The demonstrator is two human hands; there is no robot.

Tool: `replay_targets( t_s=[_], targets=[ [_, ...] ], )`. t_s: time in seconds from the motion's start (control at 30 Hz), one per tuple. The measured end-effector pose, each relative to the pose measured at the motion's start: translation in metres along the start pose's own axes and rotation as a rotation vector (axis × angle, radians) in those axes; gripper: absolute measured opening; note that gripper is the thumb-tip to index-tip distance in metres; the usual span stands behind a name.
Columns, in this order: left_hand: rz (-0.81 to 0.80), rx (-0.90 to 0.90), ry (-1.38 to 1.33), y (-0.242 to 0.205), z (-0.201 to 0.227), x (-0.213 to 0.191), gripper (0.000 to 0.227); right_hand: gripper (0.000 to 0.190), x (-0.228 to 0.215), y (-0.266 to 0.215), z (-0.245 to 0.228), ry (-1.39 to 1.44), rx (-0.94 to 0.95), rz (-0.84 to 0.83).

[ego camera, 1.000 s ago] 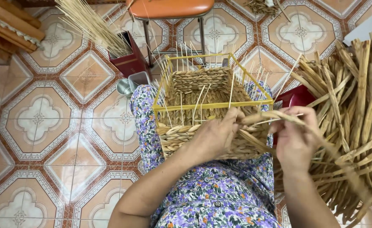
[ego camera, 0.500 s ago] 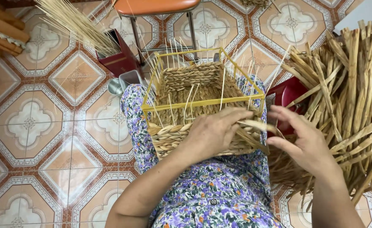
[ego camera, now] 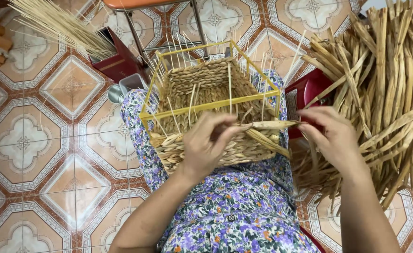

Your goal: The person weaves a basket by hand, interlacing dried plant fibers through a wire frame. They select fibers from a pile, thread them around the vertical supports, and press the rows together to form a tight weave.

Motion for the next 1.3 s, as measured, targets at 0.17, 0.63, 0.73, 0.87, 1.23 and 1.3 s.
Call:
replay_targets(
  t_s=[0.17, 0.63, 0.73, 0.87, 1.23, 1.3],
  targets=[
    [0.013, 0.171, 0.100, -0.010, 0.021, 0.000, 0.032, 0.021, 0.012, -0.038, -0.004, -0.121, -0.216, 0.049],
    [-0.263, 0.192, 0.436, 0.022, 0.030, 0.045, 0.019, 0.023, 0.006, -0.017, -0.129, -0.292, -0.434, 0.088],
    [-0.207, 0.058, 0.385, 0.022, 0.017, 0.048, 0.022, 0.024, 0.021, -0.022, -0.120, -0.221, -0.529, 0.171],
    [-0.181, 0.119, 0.317, 0.011, 0.015, 0.043, 0.013, 0.029, 0.045, -0.002, -0.073, -0.227, -0.377, 0.060],
    [-0.571, -0.134, 0.051, 0.027, 0.017, 0.032, 0.017, 0.011, 0.052, 0.004, -0.002, 1.010, -0.073, 0.135],
    [-0.482, -0.176, 0.087, 0.035, 0.015, 0.036, 0.016, 0.014, 0.058, -0.006, 0.001, 1.441, 0.049, -0.042]
  ],
)
Point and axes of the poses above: each hand's wrist, its own y-axis towards the middle knuckle, its own x-axis out of the palm, z = x × y, the point moved 5 cm from there along y, towards the middle knuckle, and after that the axes turned 15 degrees about y, right-handed, at the moved point
